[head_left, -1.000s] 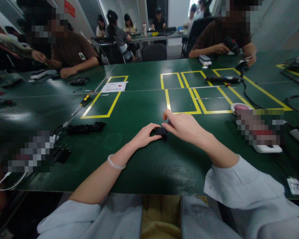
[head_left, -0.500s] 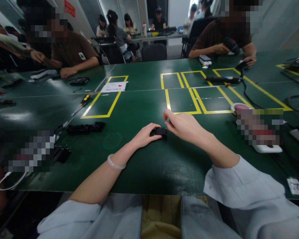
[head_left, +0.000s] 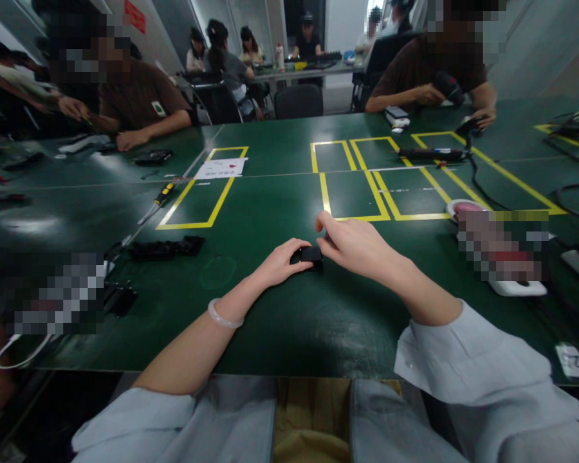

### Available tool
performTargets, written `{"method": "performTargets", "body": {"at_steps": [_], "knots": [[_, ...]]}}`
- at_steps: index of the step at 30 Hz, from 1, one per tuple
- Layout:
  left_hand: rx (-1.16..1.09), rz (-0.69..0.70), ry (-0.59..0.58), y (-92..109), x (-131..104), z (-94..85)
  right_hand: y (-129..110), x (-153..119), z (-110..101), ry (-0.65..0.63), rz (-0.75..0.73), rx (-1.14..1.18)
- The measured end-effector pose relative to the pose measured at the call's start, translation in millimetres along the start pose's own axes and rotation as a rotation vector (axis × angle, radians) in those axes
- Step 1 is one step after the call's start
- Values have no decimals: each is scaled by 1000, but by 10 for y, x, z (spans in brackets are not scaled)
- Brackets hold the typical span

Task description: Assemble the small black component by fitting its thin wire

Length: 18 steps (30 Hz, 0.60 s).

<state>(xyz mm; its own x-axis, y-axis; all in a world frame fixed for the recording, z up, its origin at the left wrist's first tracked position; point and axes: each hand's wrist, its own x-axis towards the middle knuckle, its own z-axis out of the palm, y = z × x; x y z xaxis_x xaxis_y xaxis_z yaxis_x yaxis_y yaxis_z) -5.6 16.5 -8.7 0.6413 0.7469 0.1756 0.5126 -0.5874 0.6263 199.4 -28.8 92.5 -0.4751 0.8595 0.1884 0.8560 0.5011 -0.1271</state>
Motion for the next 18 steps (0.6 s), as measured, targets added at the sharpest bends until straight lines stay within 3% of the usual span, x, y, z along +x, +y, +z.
{"method": "performTargets", "body": {"at_steps": [18], "knots": [[3, 12, -5, -4, -10, -9, 14, 3, 10, -14, 15, -15]]}}
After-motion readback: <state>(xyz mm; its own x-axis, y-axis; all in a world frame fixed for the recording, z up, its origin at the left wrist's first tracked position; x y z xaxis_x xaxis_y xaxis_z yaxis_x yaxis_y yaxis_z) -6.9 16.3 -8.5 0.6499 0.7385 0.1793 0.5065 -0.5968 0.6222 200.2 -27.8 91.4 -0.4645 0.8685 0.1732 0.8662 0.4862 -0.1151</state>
